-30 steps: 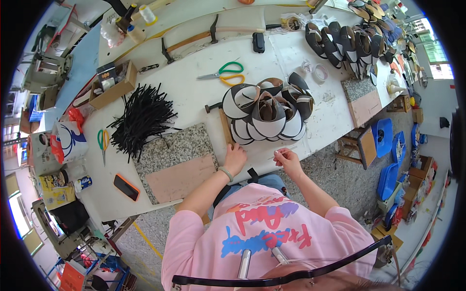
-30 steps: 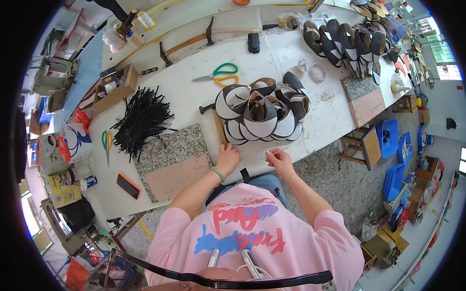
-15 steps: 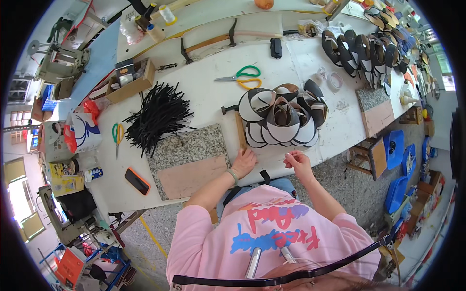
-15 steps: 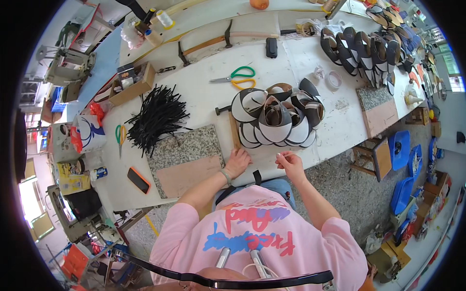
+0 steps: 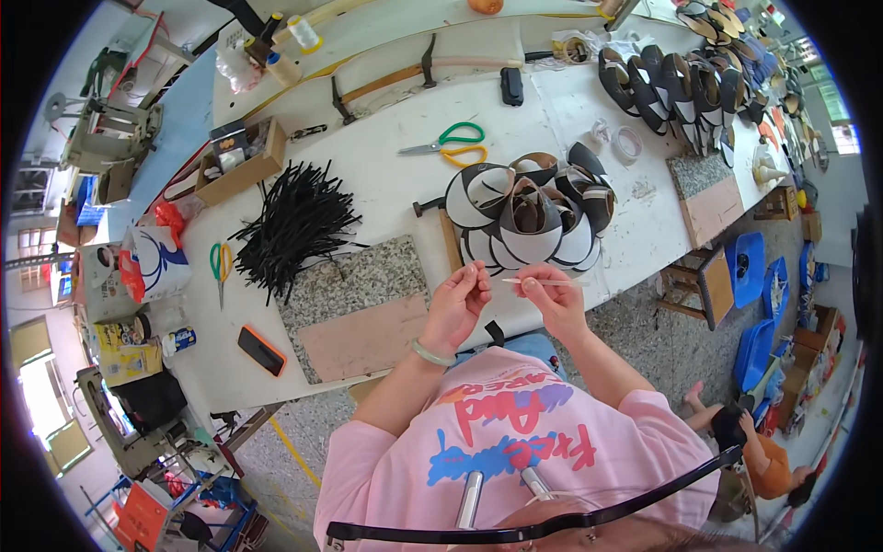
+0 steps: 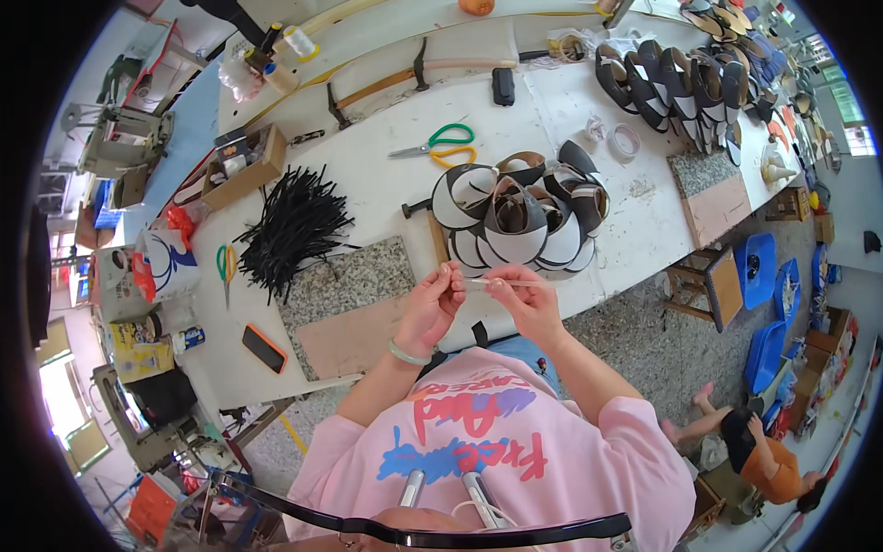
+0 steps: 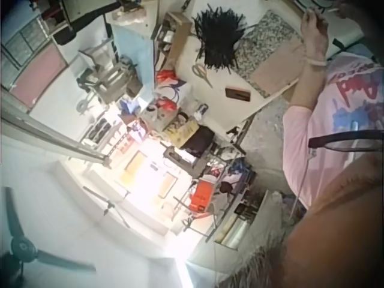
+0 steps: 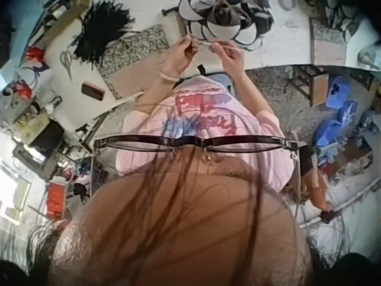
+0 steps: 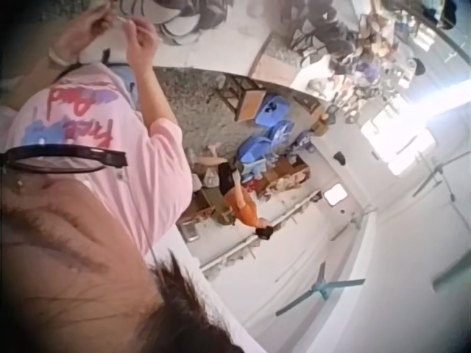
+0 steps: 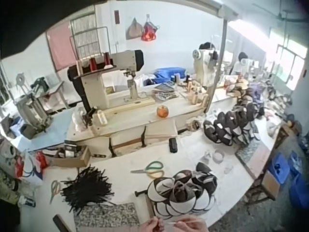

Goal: The person applies adhesive to shoe component strips with an applicator stick, stacks them, and then shapes and fits shoe upper pieces together by hand before tapping them with a hammer.

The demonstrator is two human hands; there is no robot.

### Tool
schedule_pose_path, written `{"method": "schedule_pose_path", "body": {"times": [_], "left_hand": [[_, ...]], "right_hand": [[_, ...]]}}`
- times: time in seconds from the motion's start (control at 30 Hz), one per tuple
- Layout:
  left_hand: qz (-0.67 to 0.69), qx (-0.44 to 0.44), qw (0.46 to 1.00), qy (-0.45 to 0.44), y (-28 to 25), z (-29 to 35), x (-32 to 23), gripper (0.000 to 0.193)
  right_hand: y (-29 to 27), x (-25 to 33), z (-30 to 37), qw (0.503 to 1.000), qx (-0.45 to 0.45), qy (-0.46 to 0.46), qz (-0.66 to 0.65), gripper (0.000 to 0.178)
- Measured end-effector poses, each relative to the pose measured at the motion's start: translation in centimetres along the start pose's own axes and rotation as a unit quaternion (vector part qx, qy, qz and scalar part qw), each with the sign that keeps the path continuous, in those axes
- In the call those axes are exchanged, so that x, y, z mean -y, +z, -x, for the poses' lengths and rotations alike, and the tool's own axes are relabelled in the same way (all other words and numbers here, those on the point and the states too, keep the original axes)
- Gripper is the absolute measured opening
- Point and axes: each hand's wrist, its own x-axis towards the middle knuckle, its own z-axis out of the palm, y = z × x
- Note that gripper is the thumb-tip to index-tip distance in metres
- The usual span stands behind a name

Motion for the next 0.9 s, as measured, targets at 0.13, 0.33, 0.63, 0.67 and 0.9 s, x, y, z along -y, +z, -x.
{"method": "schedule_pose_path", "body": {"times": [0.13, 0.33, 0.63, 0.67, 0.9], "left_hand": [[-0.001, 0.011, 1.000, -0.021, 0.8, 1.2, -0.4, 0.021], [-0.010, 0.002, 1.000, -0.015, 0.9, 1.7, -0.2, 0.022], [-0.021, -0.031, 0.999, 0.018, 1.3, 2.2, 0.2, 0.021], [-0.022, -0.028, 0.999, 0.021, 1.3, 2.3, 0.4, 0.021], [-0.035, -0.057, 0.994, 0.081, 0.1, 2.0, 1.2, 0.024]], "right_hand": [[1.2, 0.9, -0.8, 0.964, 0.045, -0.181, 0.190, 0.016], [2.4, 2.0, -1.1, 0.956, 0.049, -0.159, 0.243, 0.015], [2.2, 1.6, -1.9, 0.916, 0.068, -0.247, 0.309, 0.014], [2.3, 1.2, -1.8, 0.925, 0.056, -0.234, 0.295, 0.014], [3.1, -0.9, -3.0, 0.899, 0.068, -0.303, 0.308, 0.015]]}}
